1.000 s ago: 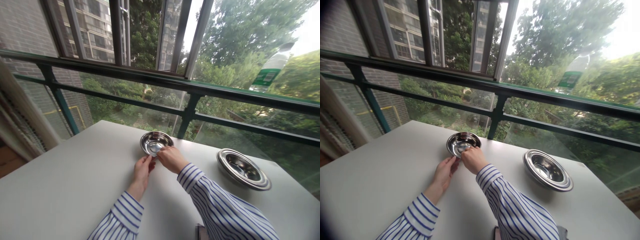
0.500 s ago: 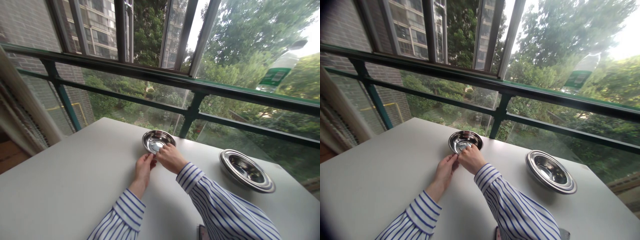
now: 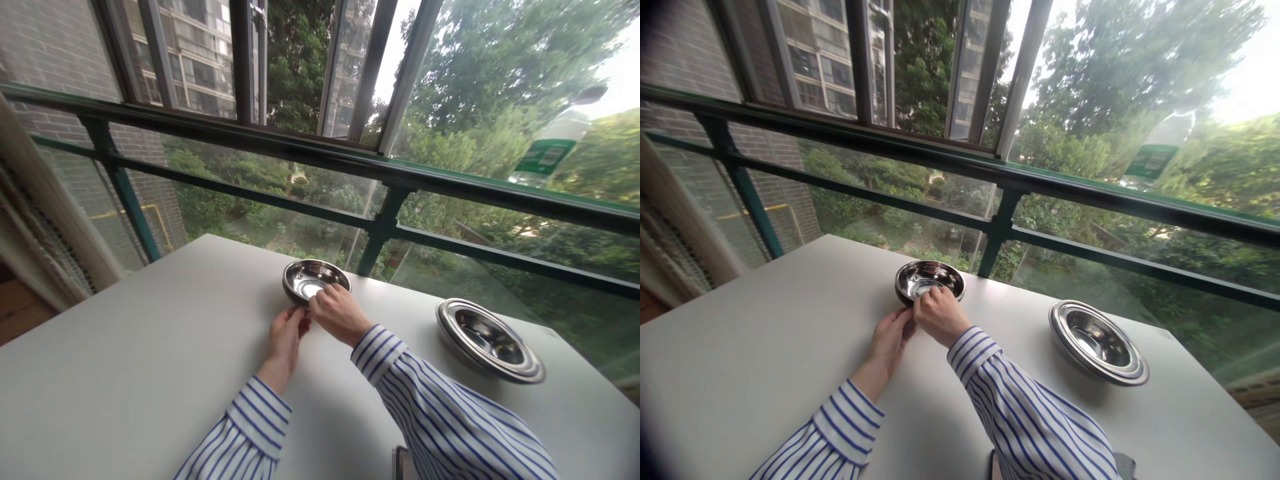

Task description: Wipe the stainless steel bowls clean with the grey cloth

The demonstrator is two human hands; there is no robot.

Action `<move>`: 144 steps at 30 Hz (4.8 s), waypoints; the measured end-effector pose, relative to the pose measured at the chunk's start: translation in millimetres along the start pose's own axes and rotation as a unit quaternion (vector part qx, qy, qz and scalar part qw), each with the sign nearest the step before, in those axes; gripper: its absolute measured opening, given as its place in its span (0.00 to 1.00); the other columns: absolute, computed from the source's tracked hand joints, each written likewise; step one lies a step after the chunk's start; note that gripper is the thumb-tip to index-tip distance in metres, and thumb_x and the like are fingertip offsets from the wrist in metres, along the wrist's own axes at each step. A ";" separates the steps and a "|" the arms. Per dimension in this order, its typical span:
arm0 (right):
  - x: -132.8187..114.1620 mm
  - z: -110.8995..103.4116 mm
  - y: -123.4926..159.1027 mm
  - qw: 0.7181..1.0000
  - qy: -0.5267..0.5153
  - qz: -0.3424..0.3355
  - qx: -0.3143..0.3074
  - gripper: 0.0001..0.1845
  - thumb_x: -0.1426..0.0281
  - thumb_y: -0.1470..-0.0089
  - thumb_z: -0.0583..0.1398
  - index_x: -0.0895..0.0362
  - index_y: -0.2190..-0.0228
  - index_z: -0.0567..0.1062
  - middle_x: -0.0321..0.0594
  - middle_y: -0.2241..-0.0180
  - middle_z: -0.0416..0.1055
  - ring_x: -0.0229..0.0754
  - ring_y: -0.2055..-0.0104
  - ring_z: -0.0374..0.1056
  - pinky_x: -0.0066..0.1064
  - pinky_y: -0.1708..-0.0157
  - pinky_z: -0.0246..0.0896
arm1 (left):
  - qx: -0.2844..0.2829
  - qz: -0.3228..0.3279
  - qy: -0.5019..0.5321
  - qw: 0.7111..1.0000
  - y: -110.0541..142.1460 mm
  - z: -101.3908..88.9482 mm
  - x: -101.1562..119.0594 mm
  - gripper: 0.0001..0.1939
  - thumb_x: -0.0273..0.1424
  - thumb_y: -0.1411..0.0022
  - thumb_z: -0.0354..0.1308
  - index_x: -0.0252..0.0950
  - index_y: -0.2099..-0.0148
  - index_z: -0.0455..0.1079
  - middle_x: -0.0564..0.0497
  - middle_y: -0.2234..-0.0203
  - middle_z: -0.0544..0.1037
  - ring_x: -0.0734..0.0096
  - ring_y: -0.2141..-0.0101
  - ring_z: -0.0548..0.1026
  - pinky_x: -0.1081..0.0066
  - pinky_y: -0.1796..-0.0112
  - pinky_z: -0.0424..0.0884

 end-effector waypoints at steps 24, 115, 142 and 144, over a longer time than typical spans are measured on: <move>33.1 -10.4 3.7 0.990 -0.032 0.114 0.079 0.13 0.72 0.39 0.48 0.60 0.68 0.70 0.46 0.67 0.68 0.46 0.63 0.61 0.34 0.67 0.50 | 0.065 0.028 -0.037 0.997 -7.8 -10.1 11.1 0.03 0.25 0.52 0.60 0.30 0.71 0.70 0.52 0.81 0.75 0.79 0.81 0.71 0.74 0.75 0.67; 70.2 -59.1 201.5 0.762 -0.427 0.396 0.284 0.14 0.66 0.45 0.55 0.54 0.56 0.72 0.38 0.62 0.75 0.42 0.63 0.71 0.29 0.64 0.66 | -0.390 -0.011 -0.244 0.888 128.7 144.6 -28.2 0.21 0.33 0.56 0.67 0.32 0.57 0.73 0.42 0.64 0.79 0.60 0.62 0.75 0.69 0.61 0.69; 82.4 -24.3 164.0 0.717 -0.616 0.270 0.186 0.14 0.63 0.48 0.59 0.57 0.61 0.73 0.38 0.68 0.73 0.39 0.66 0.68 0.29 0.66 0.62 | -0.467 0.002 -0.401 0.788 80.8 136.1 33.8 0.09 0.34 0.47 0.61 0.33 0.65 0.74 0.52 0.72 0.76 0.75 0.70 0.70 0.78 0.70 0.64; 83.9 -24.2 164.1 0.697 -0.627 0.274 0.213 0.11 0.63 0.47 0.58 0.58 0.67 0.74 0.37 0.71 0.72 0.38 0.68 0.66 0.28 0.69 0.61 | -0.422 0.024 -0.394 0.816 74.0 134.7 37.3 0.11 0.34 0.48 0.62 0.33 0.64 0.73 0.52 0.72 0.76 0.74 0.69 0.71 0.77 0.69 0.65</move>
Point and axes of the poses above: each hand's wrist, its own y-axis away from the middle knuckle, its own z-axis out of the palm, x = y × z, the point moved 5 cm from there along -y, towards the middle knuckle
